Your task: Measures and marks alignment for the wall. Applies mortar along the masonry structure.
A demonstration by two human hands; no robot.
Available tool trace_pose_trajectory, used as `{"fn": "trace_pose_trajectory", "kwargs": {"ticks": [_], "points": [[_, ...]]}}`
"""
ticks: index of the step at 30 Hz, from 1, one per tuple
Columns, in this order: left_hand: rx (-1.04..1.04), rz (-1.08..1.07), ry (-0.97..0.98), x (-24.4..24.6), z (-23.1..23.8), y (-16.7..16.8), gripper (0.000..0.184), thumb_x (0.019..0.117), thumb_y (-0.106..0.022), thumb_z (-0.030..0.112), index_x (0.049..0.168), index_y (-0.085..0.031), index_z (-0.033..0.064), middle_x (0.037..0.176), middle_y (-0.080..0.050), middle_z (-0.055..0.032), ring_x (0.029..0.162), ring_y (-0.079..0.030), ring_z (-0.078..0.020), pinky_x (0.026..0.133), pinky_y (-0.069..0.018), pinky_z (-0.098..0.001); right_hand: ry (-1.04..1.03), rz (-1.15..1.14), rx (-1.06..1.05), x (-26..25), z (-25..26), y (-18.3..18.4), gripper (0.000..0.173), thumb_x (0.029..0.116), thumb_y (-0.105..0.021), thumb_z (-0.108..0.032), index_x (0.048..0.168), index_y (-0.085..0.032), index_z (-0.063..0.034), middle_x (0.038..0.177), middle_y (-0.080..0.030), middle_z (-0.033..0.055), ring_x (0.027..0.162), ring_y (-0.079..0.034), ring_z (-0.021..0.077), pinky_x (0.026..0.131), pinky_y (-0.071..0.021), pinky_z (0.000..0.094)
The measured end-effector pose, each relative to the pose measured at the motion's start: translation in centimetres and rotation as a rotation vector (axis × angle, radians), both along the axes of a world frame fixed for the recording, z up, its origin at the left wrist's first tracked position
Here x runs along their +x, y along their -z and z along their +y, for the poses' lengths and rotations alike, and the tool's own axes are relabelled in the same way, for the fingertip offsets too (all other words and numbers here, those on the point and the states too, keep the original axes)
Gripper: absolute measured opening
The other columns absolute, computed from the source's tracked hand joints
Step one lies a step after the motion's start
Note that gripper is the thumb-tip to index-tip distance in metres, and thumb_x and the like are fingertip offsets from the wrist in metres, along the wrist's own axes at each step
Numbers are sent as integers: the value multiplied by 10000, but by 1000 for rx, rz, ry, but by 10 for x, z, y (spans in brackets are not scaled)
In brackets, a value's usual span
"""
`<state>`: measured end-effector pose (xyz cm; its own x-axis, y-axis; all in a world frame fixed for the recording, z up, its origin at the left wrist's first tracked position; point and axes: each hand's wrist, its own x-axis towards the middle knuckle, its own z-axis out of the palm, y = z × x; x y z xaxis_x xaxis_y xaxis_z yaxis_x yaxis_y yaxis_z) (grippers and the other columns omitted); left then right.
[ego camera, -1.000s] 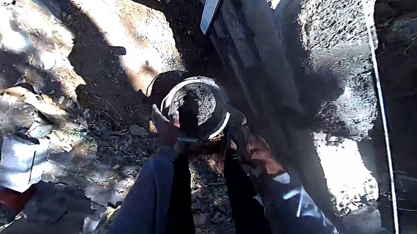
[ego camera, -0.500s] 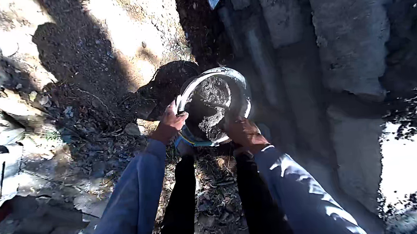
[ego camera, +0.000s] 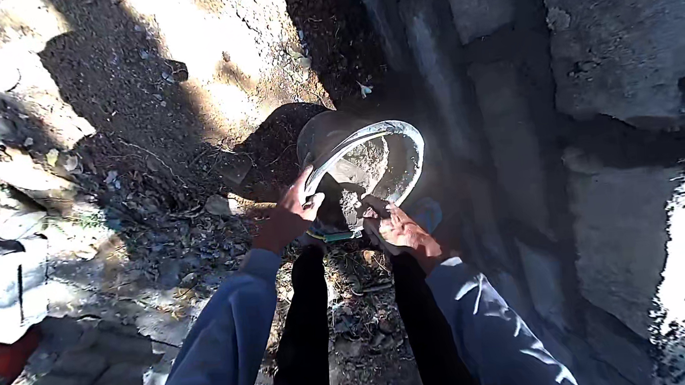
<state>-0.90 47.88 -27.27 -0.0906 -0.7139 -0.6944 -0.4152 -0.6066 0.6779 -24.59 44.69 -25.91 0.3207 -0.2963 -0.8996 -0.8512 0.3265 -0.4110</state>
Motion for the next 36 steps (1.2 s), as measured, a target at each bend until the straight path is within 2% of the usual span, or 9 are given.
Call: {"fn": "trace_pose_trajectory", "kwargs": {"ticks": [1, 3, 5, 9, 12, 17, 26, 29, 36], "points": [[-14, 15, -8, -3, 1, -1, 659, 1014, -634, 229, 1570, -346, 25, 1370, -602, -244, 1230, -623, -332, 1075, -473, -519, 10, -4, 21, -5, 5, 15, 356, 1110, -428, -317, 1246, -623, -52, 903, -658, 118, 790, -664, 225, 721, -573, 392], [-9, 27, -46, -8, 2, -4, 584, 1048, -574, 303, 1542, -406, 43, 1291, -642, -216, 1107, -667, -278, 996, -521, -492, -199, 165, 70, -10, 3, 34, 457, 1115, -372, -421, 1337, -604, -96, 1146, -697, 213, 1100, -670, 383, 948, -502, 606], [29, 25, -40, -5, 4, -6, 560, 1080, -497, 350, 1555, -408, 68, 1426, -584, -174, 1242, -616, -246, 1090, -466, -477, -273, 266, -54, -21, 5, 30, 448, 1091, -399, -463, 1298, -643, -151, 1151, -713, 199, 1127, -663, 417, 937, -486, 665], [42, 5, -27, -14, 13, -11, 519, 1093, -457, 321, 1561, -420, 100, 1565, -474, -114, 1391, -507, -236, 1164, -384, -492, -178, 400, -393, -47, -7, 20, 487, 1087, -402, -437, 1309, -664, -90, 1062, -722, 253, 998, -698, 470, 801, -528, 679], [78, 12, -13, -19, 17, -11, 536, 1077, -429, 318, 1583, -396, 145, 1585, -458, -66, 1375, -520, -209, 1130, -413, -494, -234, 407, -248, -35, -22, 56, 492, 1087, -411, -430, 1221, -694, -51, 1163, -706, 243, 1164, -653, 426, 978, -493, 634], [66, 75, -110, -14, 24, -6, 525, 1062, -453, 303, 1540, -450, 85, 1507, -534, -111, 1350, -533, -167, 1127, -426, -407, -207, 211, -112, 8, 6, 73, 390, 1072, -503, -356, 1150, -705, -32, 1107, -701, 256, 1087, -668, 449, 897, -509, 672], [29, 99, -234, -5, 0, -1, 458, 1101, -439, 283, 1524, -453, 107, 1020, -651, -59, 825, -598, -66, 778, -526, -281, -257, 71, -69, 2, 14, 61, 441, 1107, -394, -352, 1291, -644, -39, 1153, -700, 240, 1141, -659, 411, 977, -494, 609], [16, 103, -319, 5, -13, 11, 503, 1092, -465, 344, 1517, -471, 74, 1378, -619, -131, 1199, -616, -128, 1062, -480, -363, -203, 20, -29, -1, 6, 43, 467, 1117, -371, -340, 1327, -633, -16, 1283, -660, 247, 1265, -600, 392, 1095, -433, 574], [142, -34, -307, 32, -38, 8, 547, 1090, -415, 484, 1503, -502, 135, 1478, -550, -134, 1360, -521, -257, 1144, -392, -513, -162, -149, -133, -9, -24, -23, 458, 1099, -358, -254, 1256, -658, 55, 1230, -676, 273, 1230, -618, 392, 1097, -433, 539]]}}
